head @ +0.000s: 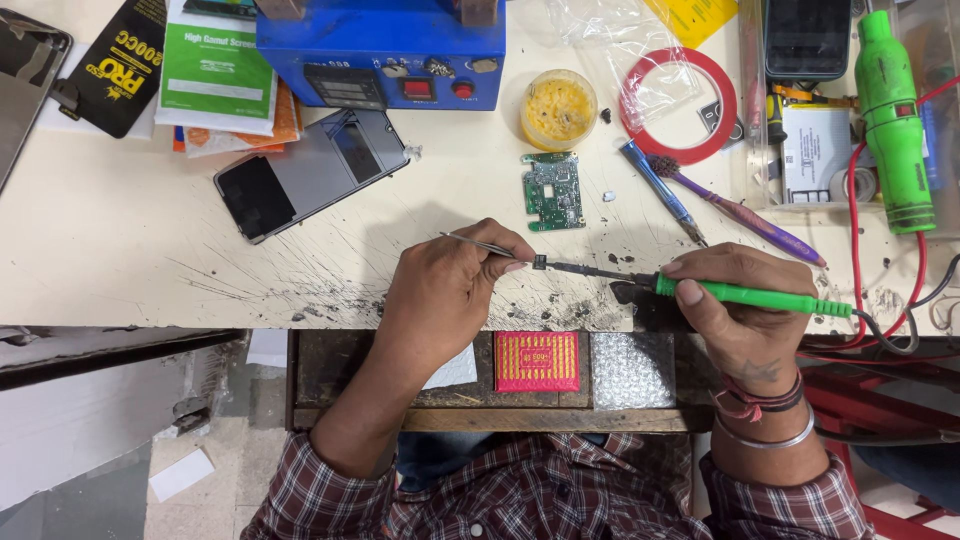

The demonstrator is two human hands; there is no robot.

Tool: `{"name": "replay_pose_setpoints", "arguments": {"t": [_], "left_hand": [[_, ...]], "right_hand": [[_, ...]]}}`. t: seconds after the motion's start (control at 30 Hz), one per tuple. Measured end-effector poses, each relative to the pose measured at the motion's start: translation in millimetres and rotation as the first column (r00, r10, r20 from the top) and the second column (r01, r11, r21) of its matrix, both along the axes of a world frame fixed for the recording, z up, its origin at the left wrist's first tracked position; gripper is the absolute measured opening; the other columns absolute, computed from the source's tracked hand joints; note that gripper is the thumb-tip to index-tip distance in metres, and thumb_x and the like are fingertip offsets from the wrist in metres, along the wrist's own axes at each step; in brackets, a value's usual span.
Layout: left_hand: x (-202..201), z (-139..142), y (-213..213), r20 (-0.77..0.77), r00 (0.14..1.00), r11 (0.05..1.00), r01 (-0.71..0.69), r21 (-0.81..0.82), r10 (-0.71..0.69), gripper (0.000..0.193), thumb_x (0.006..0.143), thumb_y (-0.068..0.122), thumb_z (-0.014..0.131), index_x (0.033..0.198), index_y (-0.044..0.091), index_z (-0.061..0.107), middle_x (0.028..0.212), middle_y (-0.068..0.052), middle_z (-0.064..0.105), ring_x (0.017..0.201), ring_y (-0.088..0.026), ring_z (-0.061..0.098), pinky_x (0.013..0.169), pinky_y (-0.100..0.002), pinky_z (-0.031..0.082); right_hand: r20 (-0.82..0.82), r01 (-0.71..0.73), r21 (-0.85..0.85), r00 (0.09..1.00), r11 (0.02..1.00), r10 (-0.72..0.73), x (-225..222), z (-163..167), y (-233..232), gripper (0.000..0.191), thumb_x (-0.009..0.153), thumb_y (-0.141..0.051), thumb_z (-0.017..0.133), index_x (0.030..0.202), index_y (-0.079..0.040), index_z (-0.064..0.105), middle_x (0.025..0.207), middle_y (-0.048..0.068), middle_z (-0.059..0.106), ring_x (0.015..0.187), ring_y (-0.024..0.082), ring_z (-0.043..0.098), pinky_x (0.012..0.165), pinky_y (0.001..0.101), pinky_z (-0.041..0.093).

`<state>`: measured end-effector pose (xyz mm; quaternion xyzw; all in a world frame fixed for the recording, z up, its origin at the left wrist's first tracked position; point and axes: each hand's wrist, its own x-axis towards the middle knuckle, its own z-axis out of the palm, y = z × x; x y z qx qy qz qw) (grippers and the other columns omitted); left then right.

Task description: The person holds a small component with tweezers in one hand and a soldering iron in the other, soldering the component onto a green phone motherboard lying on the workbench. They briefly reach into a flux container and continue soldering the board throughout the episode.

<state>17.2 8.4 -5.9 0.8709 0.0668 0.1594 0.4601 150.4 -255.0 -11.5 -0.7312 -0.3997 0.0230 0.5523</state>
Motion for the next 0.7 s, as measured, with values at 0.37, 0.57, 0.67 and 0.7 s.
{"name": "replay_pose_setpoints", "arguments": {"t": [0.37, 0.57, 0.67, 0.7], "left_hand": [[0.2, 3.8, -1.1, -0.019, 1.000, 1.000, -0.018, -0.010, 0.018, 0.005, 0.095, 0.003, 0.067, 0.094, 0.006, 0.070, 0.092, -0.002, 0.078, 0.080, -0.017, 0.078, 0.068, -0.032, 0.059], [0.4, 3.2, -0.6, -0.074, 0.997, 0.999, -0.030, 0.041, 0.033, 0.005, 0.093, 0.004, 0.067, 0.094, 0.007, 0.072, 0.090, -0.002, 0.078, 0.074, -0.019, 0.076, 0.067, -0.034, 0.058], [0.8, 2.2, -0.7, -0.031, 0.999, 1.000, -0.016, 0.024, 0.017, 0.005, 0.094, 0.003, 0.066, 0.092, 0.006, 0.070, 0.094, -0.001, 0.078, 0.078, -0.018, 0.078, 0.069, -0.033, 0.059], [0.3, 2.1, -0.8, -0.023, 1.000, 1.000, -0.011, 0.014, 0.012, 0.006, 0.095, 0.003, 0.066, 0.092, 0.006, 0.070, 0.095, -0.001, 0.078, 0.079, -0.018, 0.078, 0.069, -0.033, 0.059]], "right_hand": [[-0.026, 0.009, -0.005, 1.000, 1.000, -0.009, 0.0, -0.9, 0.6, 0.008, 0.095, -0.002, 0.070, 0.100, 0.004, 0.072, 0.091, 0.015, 0.074, 0.077, 0.017, 0.071, 0.073, 0.0244, 0.056], [-0.038, 0.009, -0.001, 0.999, 1.000, -0.009, 1.4, -1.4, 0.8, 0.009, 0.095, -0.003, 0.070, 0.100, 0.004, 0.072, 0.091, 0.015, 0.074, 0.077, 0.017, 0.070, 0.074, 0.0242, 0.056], [-0.041, 0.002, 0.008, 0.999, 1.000, -0.002, 1.0, -1.4, 0.5, 0.009, 0.095, -0.003, 0.070, 0.100, 0.004, 0.072, 0.092, 0.015, 0.074, 0.078, 0.017, 0.070, 0.074, 0.0242, 0.055], [-0.047, 0.000, 0.013, 0.999, 1.000, 0.001, 0.2, -1.6, 0.5, 0.009, 0.095, -0.003, 0.070, 0.100, 0.004, 0.072, 0.092, 0.015, 0.074, 0.078, 0.017, 0.070, 0.075, 0.0242, 0.055]]}}
